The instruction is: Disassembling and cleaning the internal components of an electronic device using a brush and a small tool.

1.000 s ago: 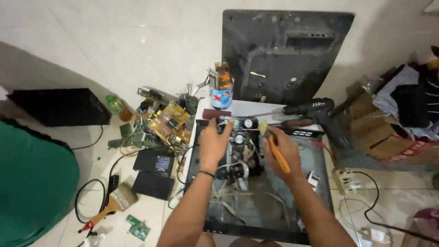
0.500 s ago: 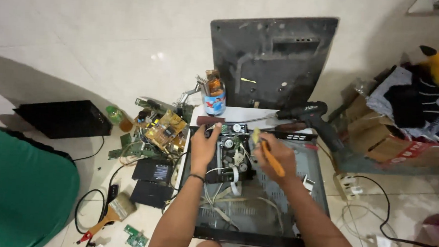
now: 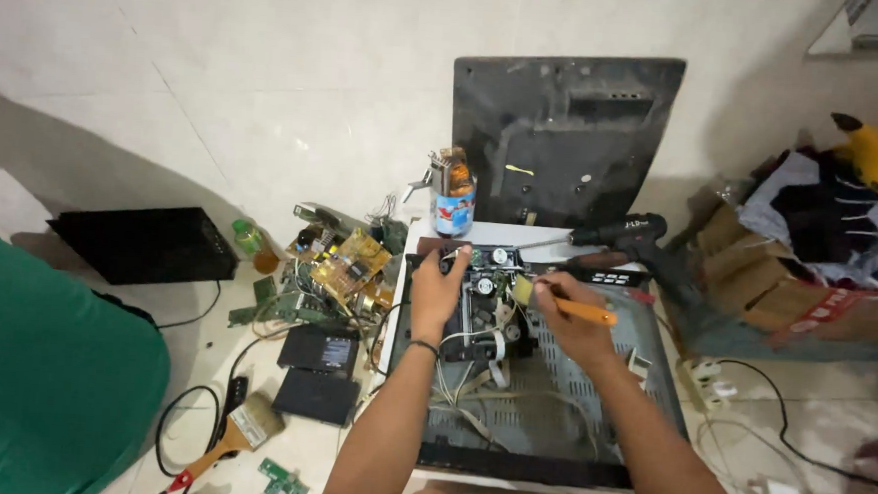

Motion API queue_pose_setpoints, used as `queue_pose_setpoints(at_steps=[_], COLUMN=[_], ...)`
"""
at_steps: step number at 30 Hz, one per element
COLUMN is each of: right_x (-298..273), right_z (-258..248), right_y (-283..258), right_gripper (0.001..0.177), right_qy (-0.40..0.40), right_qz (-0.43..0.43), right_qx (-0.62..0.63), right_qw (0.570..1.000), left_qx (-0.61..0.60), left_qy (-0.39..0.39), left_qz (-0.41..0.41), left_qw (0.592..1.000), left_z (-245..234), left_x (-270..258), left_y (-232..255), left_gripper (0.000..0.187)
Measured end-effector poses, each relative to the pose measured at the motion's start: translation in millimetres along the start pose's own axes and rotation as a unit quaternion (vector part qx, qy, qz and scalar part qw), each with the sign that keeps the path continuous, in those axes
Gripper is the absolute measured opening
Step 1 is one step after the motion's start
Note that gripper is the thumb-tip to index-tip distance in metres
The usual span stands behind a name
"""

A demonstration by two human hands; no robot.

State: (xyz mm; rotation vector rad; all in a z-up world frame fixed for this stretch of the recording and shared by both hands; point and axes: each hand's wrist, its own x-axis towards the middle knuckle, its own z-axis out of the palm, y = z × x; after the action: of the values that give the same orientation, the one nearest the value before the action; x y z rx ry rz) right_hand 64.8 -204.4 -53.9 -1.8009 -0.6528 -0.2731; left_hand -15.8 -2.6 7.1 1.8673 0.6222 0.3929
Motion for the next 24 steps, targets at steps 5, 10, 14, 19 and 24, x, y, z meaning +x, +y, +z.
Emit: queue_pose_setpoints(at_steps=[5, 10, 14, 19, 24], right_x=[-1, 0, 4, 0, 5], right_z=[-8, -2, -6, -8, -14], right_y=[-18, -2, -16, 15, -22], right_gripper=[0.013, 0.012, 0.014, 0.027, 0.015], right_qy=[-0.034, -0.035, -0.037, -0.114, -0.047], right_qz=[0.006, 0.021, 0.033, 0.094, 0.047], right_qx=[-0.004, -0.032, -0.027, -0.062, -0.074], right_qw=[0.999, 0.999, 0.998, 0.987, 0.995], left_qx=[-0.018, -0.015, -0.017, 0.001, -0.001], left_qy=[0.003, 0.001, -0.006, -0.003, -0.004], left_qz=[-0.014, -0.006, -0.013, -0.02, -0.026], left_qw=[1.0, 1.0, 1.0, 1.0, 1.0], left_z=[1, 6, 4, 7, 6], left_x=[4, 17, 11, 13, 13], left_y=[-6, -17, -4, -7, -1], left_gripper=[0.088, 0.09, 0.089, 0.093, 0.09])
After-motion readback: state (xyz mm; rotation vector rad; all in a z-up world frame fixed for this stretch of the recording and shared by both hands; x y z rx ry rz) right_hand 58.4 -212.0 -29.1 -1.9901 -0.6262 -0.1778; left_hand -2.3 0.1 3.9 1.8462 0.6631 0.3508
